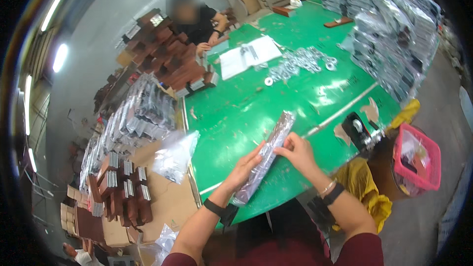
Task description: Placing wooden slats into plastic sleeves and sealing them with tape.
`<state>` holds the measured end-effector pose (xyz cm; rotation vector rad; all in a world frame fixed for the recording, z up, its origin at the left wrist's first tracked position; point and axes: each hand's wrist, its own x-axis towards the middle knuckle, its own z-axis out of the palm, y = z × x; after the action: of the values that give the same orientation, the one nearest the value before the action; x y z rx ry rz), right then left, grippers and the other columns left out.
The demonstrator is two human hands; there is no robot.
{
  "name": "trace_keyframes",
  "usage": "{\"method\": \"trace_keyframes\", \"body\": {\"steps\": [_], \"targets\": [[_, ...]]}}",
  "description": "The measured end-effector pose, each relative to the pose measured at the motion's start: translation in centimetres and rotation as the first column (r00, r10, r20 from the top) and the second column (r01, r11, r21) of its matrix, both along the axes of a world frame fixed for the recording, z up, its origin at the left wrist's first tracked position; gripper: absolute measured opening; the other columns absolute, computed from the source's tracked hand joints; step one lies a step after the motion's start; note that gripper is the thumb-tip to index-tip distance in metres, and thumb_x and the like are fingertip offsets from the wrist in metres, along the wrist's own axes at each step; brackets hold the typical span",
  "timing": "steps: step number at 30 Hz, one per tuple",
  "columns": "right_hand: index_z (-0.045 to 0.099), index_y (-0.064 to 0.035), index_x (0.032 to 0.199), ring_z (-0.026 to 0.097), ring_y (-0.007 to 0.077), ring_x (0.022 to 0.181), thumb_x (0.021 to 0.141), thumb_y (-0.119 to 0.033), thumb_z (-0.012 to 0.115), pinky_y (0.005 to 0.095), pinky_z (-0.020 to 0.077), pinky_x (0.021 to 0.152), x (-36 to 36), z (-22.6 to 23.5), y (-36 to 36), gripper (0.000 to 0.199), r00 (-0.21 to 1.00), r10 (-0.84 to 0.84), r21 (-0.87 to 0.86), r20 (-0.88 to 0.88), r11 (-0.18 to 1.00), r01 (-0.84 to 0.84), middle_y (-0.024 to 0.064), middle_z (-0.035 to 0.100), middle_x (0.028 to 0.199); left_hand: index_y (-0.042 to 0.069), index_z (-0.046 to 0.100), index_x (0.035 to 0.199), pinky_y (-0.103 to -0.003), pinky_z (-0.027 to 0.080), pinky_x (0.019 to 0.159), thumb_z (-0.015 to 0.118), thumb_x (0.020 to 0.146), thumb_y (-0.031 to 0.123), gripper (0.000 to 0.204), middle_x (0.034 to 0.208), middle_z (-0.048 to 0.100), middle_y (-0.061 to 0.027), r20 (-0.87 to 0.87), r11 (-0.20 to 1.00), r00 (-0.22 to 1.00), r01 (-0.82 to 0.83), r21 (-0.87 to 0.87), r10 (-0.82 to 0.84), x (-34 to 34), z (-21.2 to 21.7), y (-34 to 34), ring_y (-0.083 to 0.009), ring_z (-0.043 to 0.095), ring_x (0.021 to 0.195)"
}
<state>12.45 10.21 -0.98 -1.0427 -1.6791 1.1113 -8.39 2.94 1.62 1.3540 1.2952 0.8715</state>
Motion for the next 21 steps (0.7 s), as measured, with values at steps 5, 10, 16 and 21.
{"method": "trace_keyframes", "body": {"steps": [5,10,16,21], "targets": [[0.055,-0.0075,0.079,0.052,0.0053,0.065,0.077,-0.014,0.085,0.0236,0.0430,0.058,-1.7,-1.1,0.4,0.031,0.975,0.048,-0.098,-0.217,0.993,-0.071,-0.0052,0.056,0.068,0.012,0.031,0.157,-0.031,0.036,0.113,0.049,0.105,0.027,0.057,0.154,0.043,-0.0085,0.344,0.932,0.923,-0.039,-0.361,0.172,-0.6,0.8,-1.2,-0.0194,0.047,0.135],[0.069,-0.0033,0.090,0.062,0.0104,0.073,0.076,-0.016,0.083,0.0269,0.0492,0.066,-1.4,0.0,0.1,0.024,0.996,0.064,0.017,-0.069,0.998,-0.062,0.0034,0.067,0.077,0.008,0.033,0.155,-0.032,0.048,0.102,0.047,0.106,0.031,0.056,0.145,0.051,-0.0085,0.649,0.856,0.716,0.143,-0.498,0.258,-1.7,-1.3,-3.3,-0.0173,0.056,0.122],[0.072,-0.0106,0.103,0.067,0.0240,0.079,0.080,-0.021,0.075,0.0377,0.0505,0.074,-2.1,-1.0,-1.2,0.025,0.988,0.147,0.240,0.052,0.958,-0.156,0.0047,0.070,0.081,0.003,0.029,0.156,-0.033,0.053,0.088,0.049,0.103,0.037,0.066,0.129,0.057,-0.0131,-0.037,0.931,0.954,-0.299,-0.211,0.299,-3.7,1.2,-3.8,-0.0219,0.061,0.110],[0.070,-0.0088,0.109,0.068,0.0235,0.082,0.080,-0.017,0.075,0.0375,0.0522,0.075,-0.7,-1.6,-3.7,0.030,0.994,0.111,0.085,0.003,0.990,-0.111,0.0053,0.070,0.083,0.005,0.011,0.160,-0.039,0.050,0.094,0.071,0.090,0.036,0.097,0.138,0.052,-0.0205,-0.394,0.979,0.897,-0.162,0.126,0.199,-2.2,-2.4,-5.9,-0.0299,0.057,0.119]]}}
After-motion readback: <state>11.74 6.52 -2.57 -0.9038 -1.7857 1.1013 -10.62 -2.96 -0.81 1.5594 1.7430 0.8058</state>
